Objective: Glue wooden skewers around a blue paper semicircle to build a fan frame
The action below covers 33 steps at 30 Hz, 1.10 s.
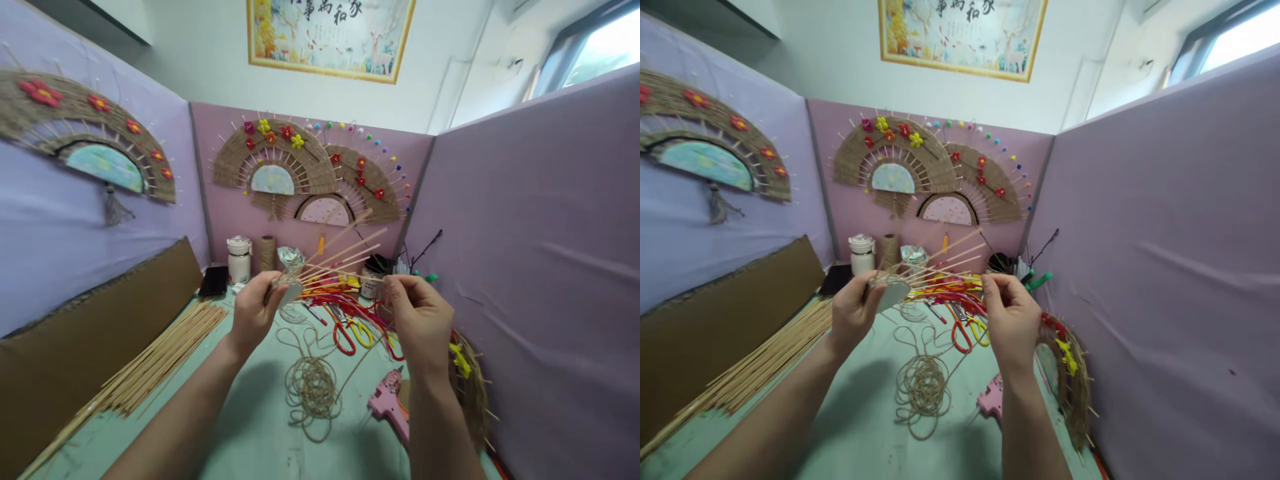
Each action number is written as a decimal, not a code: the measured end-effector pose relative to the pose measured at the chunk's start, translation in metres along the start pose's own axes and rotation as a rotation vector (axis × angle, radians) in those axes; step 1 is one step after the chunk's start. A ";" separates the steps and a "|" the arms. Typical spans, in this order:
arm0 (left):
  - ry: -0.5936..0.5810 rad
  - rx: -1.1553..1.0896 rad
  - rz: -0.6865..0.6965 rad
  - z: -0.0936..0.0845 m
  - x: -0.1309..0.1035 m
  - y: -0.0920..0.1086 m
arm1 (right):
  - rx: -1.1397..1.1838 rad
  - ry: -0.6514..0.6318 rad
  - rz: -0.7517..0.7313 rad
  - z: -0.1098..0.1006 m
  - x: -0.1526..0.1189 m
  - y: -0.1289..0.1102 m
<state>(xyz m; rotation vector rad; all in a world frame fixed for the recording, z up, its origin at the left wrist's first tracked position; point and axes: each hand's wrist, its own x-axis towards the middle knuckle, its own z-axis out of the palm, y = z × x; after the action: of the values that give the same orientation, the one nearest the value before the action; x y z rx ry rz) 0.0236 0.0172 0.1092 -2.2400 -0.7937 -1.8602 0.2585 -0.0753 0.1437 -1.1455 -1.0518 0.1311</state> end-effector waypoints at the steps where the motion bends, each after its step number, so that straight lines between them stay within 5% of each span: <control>1: 0.048 -0.001 -0.062 -0.001 0.001 0.002 | -0.036 -0.085 0.003 0.004 -0.002 0.002; 7: 0.165 -0.158 -0.349 -0.008 0.009 0.017 | -0.297 -0.430 -0.018 0.042 -0.011 0.031; 14: 0.207 -0.305 -0.423 -0.007 0.012 0.017 | -0.312 -0.719 0.077 0.060 -0.022 0.042; 21: 0.362 -0.329 -0.202 0.004 0.004 -0.001 | -0.255 -0.761 0.077 0.066 -0.027 0.049; 28: 0.286 -0.125 -0.099 -0.001 -0.001 -0.014 | -0.237 -0.768 0.067 0.068 -0.031 0.053; 33: 0.298 -0.132 -0.154 -0.003 0.001 -0.012 | -0.233 -0.772 0.061 0.068 -0.032 0.053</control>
<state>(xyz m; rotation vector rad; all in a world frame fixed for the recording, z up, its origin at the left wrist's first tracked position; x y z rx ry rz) 0.0156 0.0271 0.1080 -1.9480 -0.8313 -2.3096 0.2125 -0.0234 0.0836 -1.3750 -1.7436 0.5415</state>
